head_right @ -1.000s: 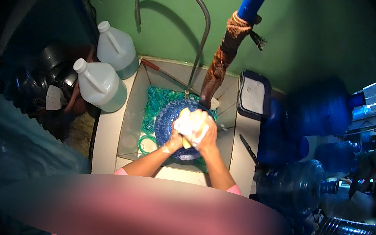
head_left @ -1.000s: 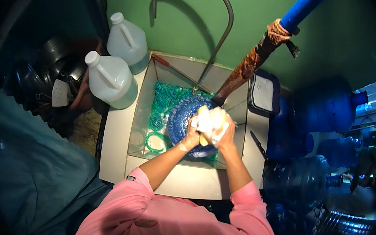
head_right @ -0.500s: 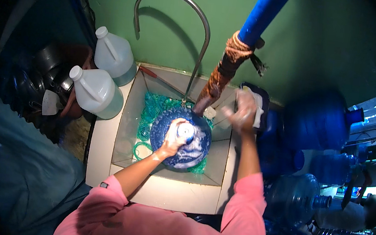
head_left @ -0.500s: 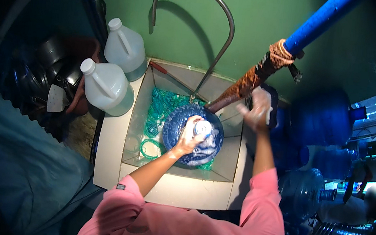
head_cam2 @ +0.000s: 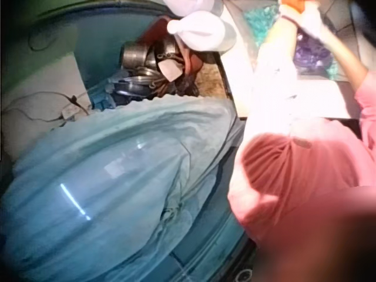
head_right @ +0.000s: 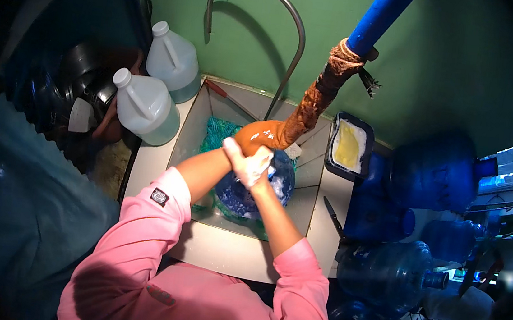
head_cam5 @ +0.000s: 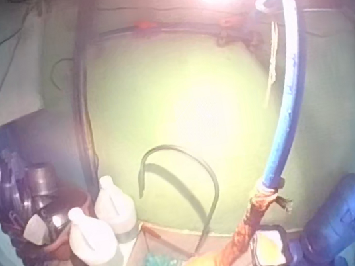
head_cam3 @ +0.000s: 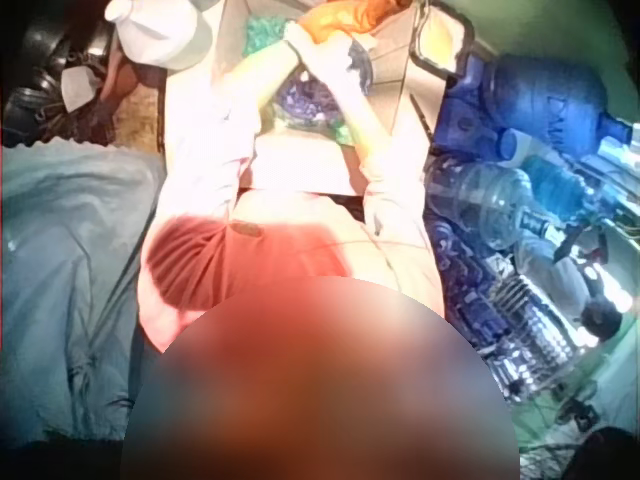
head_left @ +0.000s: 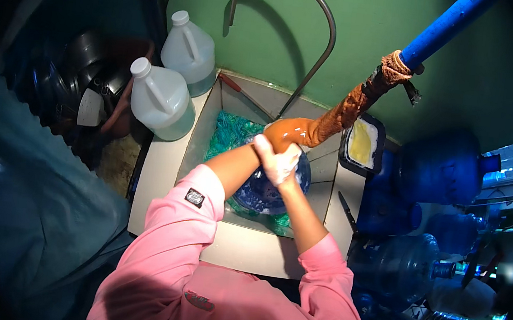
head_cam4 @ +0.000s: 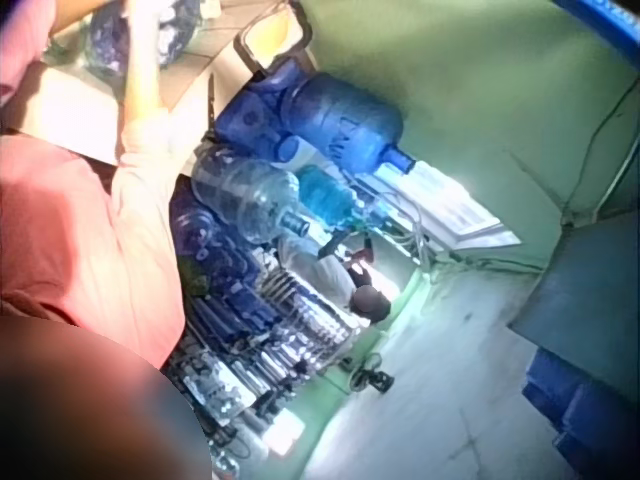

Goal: The person picks up large blue and green water dispenser bottles, rinses them under a tap, scrubs the exterior with a brush, and places them on the floor. The process is repeated for several bottles.

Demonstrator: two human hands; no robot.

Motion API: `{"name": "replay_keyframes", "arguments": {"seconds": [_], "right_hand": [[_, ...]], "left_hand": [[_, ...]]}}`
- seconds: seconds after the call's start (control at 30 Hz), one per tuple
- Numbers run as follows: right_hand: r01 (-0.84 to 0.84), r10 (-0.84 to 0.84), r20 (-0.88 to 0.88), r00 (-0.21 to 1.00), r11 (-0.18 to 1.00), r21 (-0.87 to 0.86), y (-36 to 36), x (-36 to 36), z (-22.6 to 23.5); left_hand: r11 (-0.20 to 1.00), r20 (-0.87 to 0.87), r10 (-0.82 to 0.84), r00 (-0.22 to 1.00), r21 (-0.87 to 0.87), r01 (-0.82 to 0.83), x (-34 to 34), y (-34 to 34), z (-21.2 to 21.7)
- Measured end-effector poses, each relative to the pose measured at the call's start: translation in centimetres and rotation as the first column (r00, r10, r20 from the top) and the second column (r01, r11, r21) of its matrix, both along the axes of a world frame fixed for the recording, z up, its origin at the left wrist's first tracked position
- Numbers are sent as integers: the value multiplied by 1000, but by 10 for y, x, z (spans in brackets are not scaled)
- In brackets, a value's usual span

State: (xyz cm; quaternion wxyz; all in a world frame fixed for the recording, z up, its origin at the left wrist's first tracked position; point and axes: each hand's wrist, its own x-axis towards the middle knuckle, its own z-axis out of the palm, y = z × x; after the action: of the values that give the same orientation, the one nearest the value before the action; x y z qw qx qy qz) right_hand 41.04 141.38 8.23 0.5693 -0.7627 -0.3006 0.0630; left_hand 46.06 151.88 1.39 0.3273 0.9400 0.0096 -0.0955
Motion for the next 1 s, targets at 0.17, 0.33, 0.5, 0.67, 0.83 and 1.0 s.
{"name": "replay_keyframes", "arguments": {"seconds": [0.17, 0.33, 0.5, 0.67, 0.83, 1.0], "right_hand": [[99, -153, 309, 939, 978, 184, -9, 9, -26], [230, -310, 295, 904, 933, 276, -10, 25, -38], [210, -197, -76, 977, 945, 250, 14, 6, -21], [156, -83, 340, 937, 968, -196, 32, 9, -9], [-113, 55, -138, 989, 886, -450, 29, 10, -8], [-347, 278, -278, 919, 907, -239, 17, -6, -9]], "left_hand": [[985, 58, -155, 986, 87, 149, -16, 19, 11], [989, 60, 149, 987, -19, -148, -63, 34, -19], [652, -224, 539, 812, -500, -570, -131, 44, -105], [83, -627, 528, 572, -632, -770, -168, 25, -164], [-78, -587, 535, 608, -750, -656, -154, 22, -174], [-426, -690, 399, 604, -723, -544, -141, 27, -165]]}}
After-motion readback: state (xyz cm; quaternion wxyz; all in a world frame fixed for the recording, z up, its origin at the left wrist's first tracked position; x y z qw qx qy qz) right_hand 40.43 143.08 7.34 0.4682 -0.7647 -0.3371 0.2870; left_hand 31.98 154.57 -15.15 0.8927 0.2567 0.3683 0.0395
